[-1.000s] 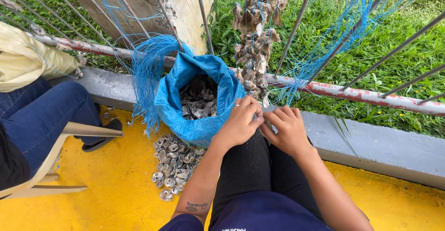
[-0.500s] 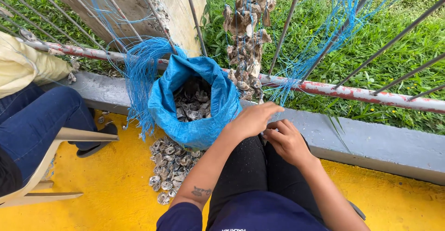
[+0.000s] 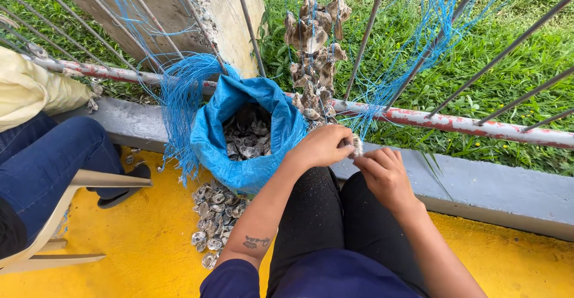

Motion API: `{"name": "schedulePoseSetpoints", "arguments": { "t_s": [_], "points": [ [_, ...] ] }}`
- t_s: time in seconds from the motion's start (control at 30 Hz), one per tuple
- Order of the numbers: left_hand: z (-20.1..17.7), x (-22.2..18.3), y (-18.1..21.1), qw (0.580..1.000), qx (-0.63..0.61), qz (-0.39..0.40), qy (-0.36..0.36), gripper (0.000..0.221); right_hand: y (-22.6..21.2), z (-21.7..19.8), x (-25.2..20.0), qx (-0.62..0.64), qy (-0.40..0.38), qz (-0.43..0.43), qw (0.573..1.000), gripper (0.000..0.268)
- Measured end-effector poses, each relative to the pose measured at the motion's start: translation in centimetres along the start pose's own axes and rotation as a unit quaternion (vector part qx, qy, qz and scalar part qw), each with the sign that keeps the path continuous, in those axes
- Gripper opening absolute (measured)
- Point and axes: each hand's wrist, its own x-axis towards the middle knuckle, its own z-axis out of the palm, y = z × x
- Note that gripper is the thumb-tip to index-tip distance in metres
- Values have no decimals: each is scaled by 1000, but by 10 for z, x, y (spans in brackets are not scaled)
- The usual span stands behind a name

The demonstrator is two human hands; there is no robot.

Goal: Stringing oyster shells onto blue plastic netting for aquaculture.

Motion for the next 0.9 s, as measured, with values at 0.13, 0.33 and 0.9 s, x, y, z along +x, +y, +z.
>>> {"name": "schedulePoseSetpoints", "arguments": {
  "t_s": [0.13, 0.33, 0.9],
  "points": [
    [-5, -2, 11, 994, -87, -35, 60, 23, 0, -15, 15, 24, 29, -21, 999, 19],
    [-12, -1, 22, 983, -135, -64, 108, 23, 5, -36, 35, -1, 81, -44, 996, 17],
    [-7, -3, 29, 977, -72, -134, 149, 23, 4, -49, 31, -56, -112, -27, 992, 16]
  ]
}}
